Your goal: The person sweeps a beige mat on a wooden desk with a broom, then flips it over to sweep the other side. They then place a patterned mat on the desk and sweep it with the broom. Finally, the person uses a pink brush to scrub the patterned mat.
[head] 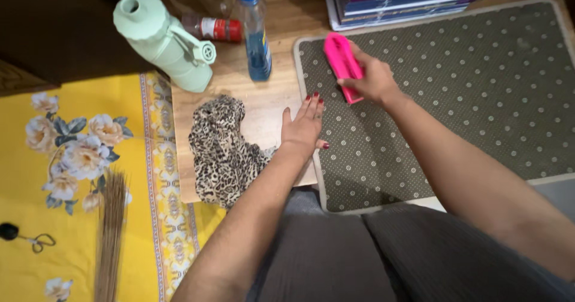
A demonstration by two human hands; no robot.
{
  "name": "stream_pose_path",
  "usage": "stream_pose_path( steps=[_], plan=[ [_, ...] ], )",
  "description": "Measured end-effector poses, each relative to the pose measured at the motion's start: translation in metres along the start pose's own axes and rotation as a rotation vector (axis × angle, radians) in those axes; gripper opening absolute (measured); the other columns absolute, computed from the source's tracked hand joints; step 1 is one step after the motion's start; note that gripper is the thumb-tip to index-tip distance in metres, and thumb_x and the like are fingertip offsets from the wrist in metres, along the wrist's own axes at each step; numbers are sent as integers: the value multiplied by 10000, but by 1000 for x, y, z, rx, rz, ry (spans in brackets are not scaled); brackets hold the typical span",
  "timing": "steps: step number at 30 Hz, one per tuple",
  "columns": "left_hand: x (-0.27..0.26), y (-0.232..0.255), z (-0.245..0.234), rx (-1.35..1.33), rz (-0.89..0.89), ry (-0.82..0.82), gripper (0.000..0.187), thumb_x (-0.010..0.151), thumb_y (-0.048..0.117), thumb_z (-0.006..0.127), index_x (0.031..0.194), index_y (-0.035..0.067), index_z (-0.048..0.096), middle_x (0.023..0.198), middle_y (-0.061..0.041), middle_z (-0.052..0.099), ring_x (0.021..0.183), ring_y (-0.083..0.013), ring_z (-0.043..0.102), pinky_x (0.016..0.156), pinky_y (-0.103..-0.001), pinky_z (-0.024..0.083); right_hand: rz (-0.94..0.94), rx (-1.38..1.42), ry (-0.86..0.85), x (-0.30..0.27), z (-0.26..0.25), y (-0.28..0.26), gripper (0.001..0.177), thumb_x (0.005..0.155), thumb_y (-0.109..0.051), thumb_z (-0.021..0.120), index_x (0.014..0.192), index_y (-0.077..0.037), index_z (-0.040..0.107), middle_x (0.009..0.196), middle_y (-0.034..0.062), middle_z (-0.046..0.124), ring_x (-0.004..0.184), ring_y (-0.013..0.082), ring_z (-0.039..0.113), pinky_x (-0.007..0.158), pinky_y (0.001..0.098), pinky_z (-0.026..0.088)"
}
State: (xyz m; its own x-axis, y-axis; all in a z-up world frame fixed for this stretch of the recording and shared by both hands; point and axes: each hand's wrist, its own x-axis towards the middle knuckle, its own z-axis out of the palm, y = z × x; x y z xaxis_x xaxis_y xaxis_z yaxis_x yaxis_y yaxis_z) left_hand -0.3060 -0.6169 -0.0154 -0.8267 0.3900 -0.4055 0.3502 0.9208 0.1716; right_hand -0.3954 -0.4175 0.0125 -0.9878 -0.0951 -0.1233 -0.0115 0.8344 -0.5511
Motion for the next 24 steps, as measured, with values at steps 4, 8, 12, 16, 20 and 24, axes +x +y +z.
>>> stream_pose_path(
  steps=[4,8,12,16,20,24],
  plan=[
    [0,0,5,22,4,51,1153,742,488,834,1621,107,192,1719,-28,92,1567,-165,118,1140,-560,283,87,-70,86,-7,-9,6,963,723,-309,906,1548,-177,429,1321,208,650,1143,359,684,1063,408,492],
    [0,0,3,-27,6,93,1126,706,424,862,1601,116,253,1710,-16,150,1553,-148,169,1124,-555,285,-26,-10,55,-16,-2,-5,755,812,-340,872,1463,-139,548,1344,189,668,1165,355,686,1039,420,527],
    [0,-4,7,-77,13,97,1099,711,399,863,1591,107,273,1702,-15,162,1547,-133,185,1099,-549,293,-45,-116,-57,-32,-12,-14,745,829,-320,823,1512,-260,533,1257,178,700,1117,364,685,1035,451,506],
    [14,-7,31,-63,14,178,1023,751,308,848,1591,107,300,1721,-26,152,1550,-137,203,1048,-529,323,239,-149,-26,-38,-48,24,748,873,-348,789,1552,-322,475,1251,167,714,1071,323,735,1035,432,545],
    [20,-2,39,19,1,277,968,791,247,840,1581,101,302,1714,-27,156,1531,-148,214,1004,-532,327,310,-52,111,-33,-54,57,841,859,-301,789,1602,-296,396,1317,170,670,1061,324,731,993,423,559],
    [7,12,11,-19,-85,75,1076,740,279,876,1598,102,252,1702,-25,135,1542,-158,180,1081,-537,300,9,27,95,-20,-41,70,842,827,-328,842,1570,-222,460,1347,185,643,1140,327,672,1028,409,493]
  ],
)
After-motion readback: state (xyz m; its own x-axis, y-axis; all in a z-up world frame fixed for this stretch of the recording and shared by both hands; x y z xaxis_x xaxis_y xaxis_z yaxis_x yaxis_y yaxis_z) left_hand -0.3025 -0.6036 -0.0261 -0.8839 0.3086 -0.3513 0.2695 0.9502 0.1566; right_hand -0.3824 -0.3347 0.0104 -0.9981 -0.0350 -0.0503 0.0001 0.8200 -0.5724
